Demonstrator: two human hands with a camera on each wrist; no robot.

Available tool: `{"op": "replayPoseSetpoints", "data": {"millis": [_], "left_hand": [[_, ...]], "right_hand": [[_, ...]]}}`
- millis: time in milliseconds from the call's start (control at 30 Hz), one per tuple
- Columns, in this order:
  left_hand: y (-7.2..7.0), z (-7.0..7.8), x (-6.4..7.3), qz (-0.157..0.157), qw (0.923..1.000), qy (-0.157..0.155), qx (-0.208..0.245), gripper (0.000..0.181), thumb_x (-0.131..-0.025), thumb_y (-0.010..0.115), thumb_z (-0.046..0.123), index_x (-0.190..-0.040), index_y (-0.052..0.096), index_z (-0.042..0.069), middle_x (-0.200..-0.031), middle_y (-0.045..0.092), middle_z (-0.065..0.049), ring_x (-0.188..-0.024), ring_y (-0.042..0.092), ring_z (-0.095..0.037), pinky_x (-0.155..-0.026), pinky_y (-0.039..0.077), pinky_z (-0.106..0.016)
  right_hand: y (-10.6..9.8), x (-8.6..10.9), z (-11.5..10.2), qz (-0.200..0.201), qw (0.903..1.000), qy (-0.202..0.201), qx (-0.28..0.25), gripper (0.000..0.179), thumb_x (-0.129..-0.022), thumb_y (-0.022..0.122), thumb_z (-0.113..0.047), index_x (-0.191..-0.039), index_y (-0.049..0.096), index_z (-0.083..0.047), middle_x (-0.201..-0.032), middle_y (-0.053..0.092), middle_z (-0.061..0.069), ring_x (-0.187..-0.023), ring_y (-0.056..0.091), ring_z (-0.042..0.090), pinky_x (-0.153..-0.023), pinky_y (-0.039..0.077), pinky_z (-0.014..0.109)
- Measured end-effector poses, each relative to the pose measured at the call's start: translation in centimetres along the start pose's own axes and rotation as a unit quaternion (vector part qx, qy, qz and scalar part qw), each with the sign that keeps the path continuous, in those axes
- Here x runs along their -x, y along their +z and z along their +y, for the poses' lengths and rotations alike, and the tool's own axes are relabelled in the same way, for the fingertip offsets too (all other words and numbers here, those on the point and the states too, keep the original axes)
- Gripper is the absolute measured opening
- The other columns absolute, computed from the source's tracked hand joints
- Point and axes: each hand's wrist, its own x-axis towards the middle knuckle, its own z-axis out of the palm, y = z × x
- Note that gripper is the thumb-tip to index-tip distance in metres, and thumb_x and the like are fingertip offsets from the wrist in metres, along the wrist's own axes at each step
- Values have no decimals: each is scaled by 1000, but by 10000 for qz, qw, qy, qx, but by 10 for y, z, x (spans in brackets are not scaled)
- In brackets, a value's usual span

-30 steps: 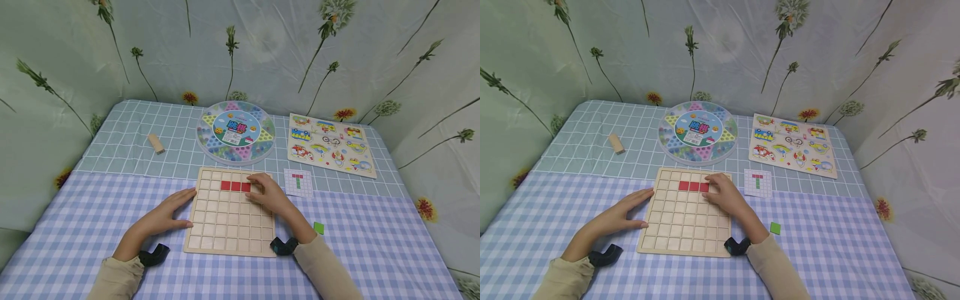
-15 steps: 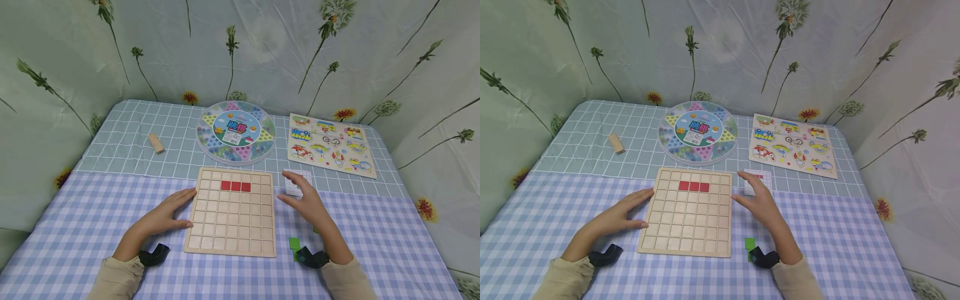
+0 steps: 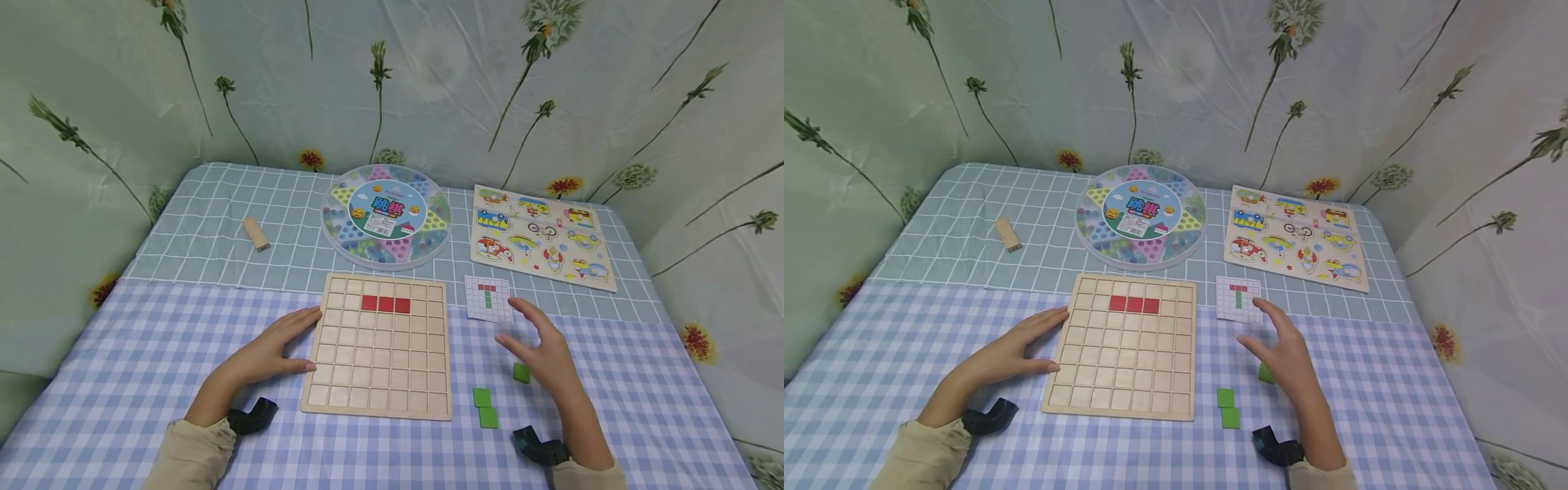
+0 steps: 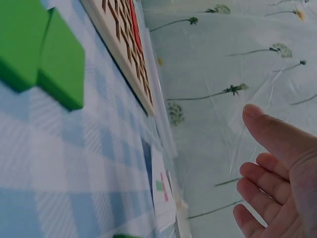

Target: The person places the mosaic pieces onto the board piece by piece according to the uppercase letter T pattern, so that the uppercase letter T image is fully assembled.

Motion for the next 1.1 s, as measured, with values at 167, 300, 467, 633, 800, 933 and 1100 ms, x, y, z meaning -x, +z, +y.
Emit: {"op": "replayPoseSetpoints", "data": {"millis": [167, 300, 467, 633, 800, 933, 1100], "left_hand": [[0, 0, 0, -44, 10000, -41, 38, 84, -77, 69, 39, -140, 29, 2, -143, 27, -16, -129, 20, -36, -99, 19, -55], [-1, 1, 0, -34, 10000, -25, 26, 84, -77, 69, 38, -140, 29, 1, -143, 27, -16, -129, 21, -37, -98, 20, -56], [0, 1, 0, 0, 10000, -35, 33, 84, -76, 70, 39, -140, 29, 2, -143, 28, -15, -129, 21, -36, -98, 20, -55], [0, 2, 1, 7, 9999, -79, 66, 85, -75, 70, 40, -141, 29, 3, -143, 27, -15, -129, 21, -36, -98, 20, -56], [0, 2, 0, -25, 9999, -100, 67, 86, -75, 70, 41, -141, 29, 3, -143, 27, -14, -130, 20, -36, -99, 20, -55], [-1, 2, 0, -81, 9998, -167, 101, 87, -74, 71, 41, -141, 28, 4, -144, 26, -12, -130, 19, -33, -100, 19, -53], [-1, 1, 0, -41, 9999, -89, 62, 86, -75, 70, 41, -141, 29, 3, -143, 27, -14, -130, 21, -35, -99, 20, -54]], "right_hand": [[-3, 9, 6, 28, 9997, 230, 68, 64, -73, 75, -16, -129, 46, -4, -128, 47, 15, -116, 40, 36, -92, 32, 53], [-5, 16, 11, -83, 9984, 535, 167, 66, -73, 76, -18, -130, 45, -3, -129, 45, 17, -117, 38, 38, -92, 31, 54], [-7, 25, 17, -272, 9966, 741, 249, 68, -72, 76, -20, -130, 45, -2, -128, 45, 19, -116, 38, 40, -91, 30, 56], [-8, 34, 23, -419, 9948, 869, 314, 69, -71, 77, -24, -129, 45, -3, -128, 45, 19, -115, 38, 41, -91, 29, 56], [-9, 43, 26, -522, 9946, 850, 270, 70, -71, 77, -23, -129, 45, -4, -127, 47, 18, -112, 41, 41, -90, 30, 55], [-9, 47, 26, -699, 9929, 938, 224, 71, -70, 77, -24, -130, 44, -3, -127, 47, 18, -115, 40, 38, -93, 28, 52], [-9, 50, 30, -1082, 9855, 1291, 215, 76, -70, 76, -29, -131, 41, -1, -130, 44, 18, -124, 32, 36, -99, 21, 49]]}}
